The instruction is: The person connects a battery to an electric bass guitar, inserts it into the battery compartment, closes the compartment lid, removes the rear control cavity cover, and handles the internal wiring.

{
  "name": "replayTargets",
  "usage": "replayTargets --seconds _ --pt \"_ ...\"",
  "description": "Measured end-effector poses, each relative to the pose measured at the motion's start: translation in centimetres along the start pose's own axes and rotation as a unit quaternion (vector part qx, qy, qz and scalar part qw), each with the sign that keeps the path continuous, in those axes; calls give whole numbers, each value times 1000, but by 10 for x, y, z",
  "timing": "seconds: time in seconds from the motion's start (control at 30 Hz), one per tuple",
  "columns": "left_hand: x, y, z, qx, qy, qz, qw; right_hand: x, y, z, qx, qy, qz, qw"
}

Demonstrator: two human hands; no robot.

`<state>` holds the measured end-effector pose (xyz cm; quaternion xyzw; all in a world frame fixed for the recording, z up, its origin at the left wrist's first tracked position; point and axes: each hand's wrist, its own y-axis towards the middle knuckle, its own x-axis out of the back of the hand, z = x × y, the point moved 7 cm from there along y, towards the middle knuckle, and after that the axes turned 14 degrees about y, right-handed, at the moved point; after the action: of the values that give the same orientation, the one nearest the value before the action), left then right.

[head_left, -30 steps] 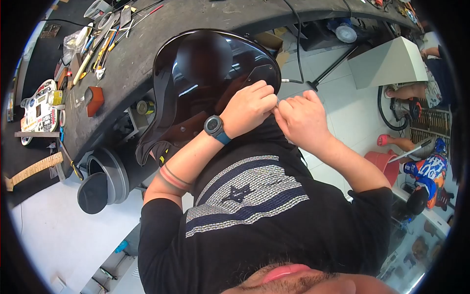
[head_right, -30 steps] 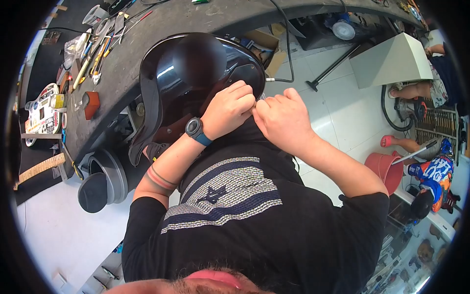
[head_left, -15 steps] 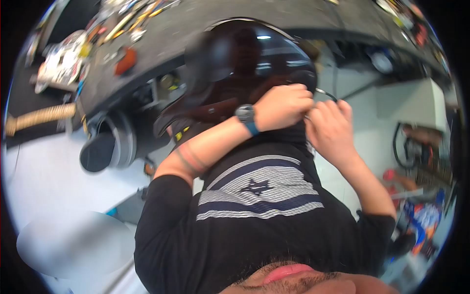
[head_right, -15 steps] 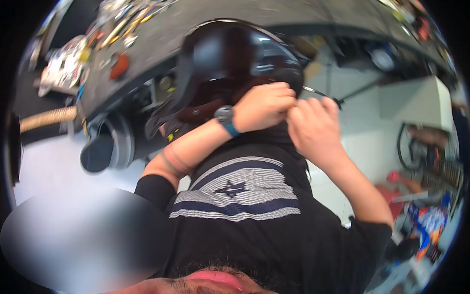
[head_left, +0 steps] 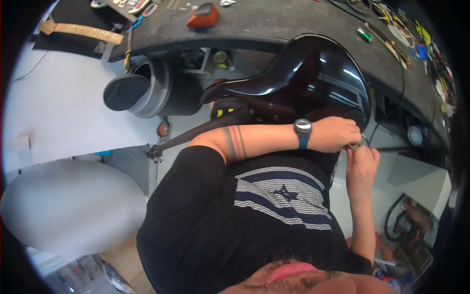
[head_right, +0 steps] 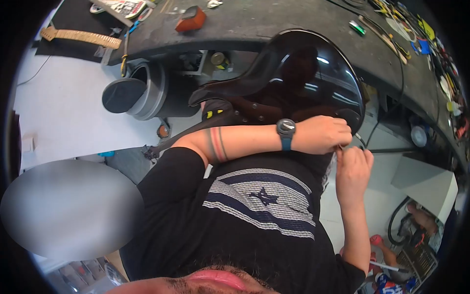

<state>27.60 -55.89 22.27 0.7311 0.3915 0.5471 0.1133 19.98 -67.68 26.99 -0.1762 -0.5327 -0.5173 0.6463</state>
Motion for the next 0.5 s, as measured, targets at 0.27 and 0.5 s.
replayTargets --seconds 0.27,0.5 --pt "7 -1 5 -53 -41 75 995 1 -1 -1 61 23 35 997" --pt "5 1 1 -73 25 81 994 4 -10 -10 -48 -37 7 998"
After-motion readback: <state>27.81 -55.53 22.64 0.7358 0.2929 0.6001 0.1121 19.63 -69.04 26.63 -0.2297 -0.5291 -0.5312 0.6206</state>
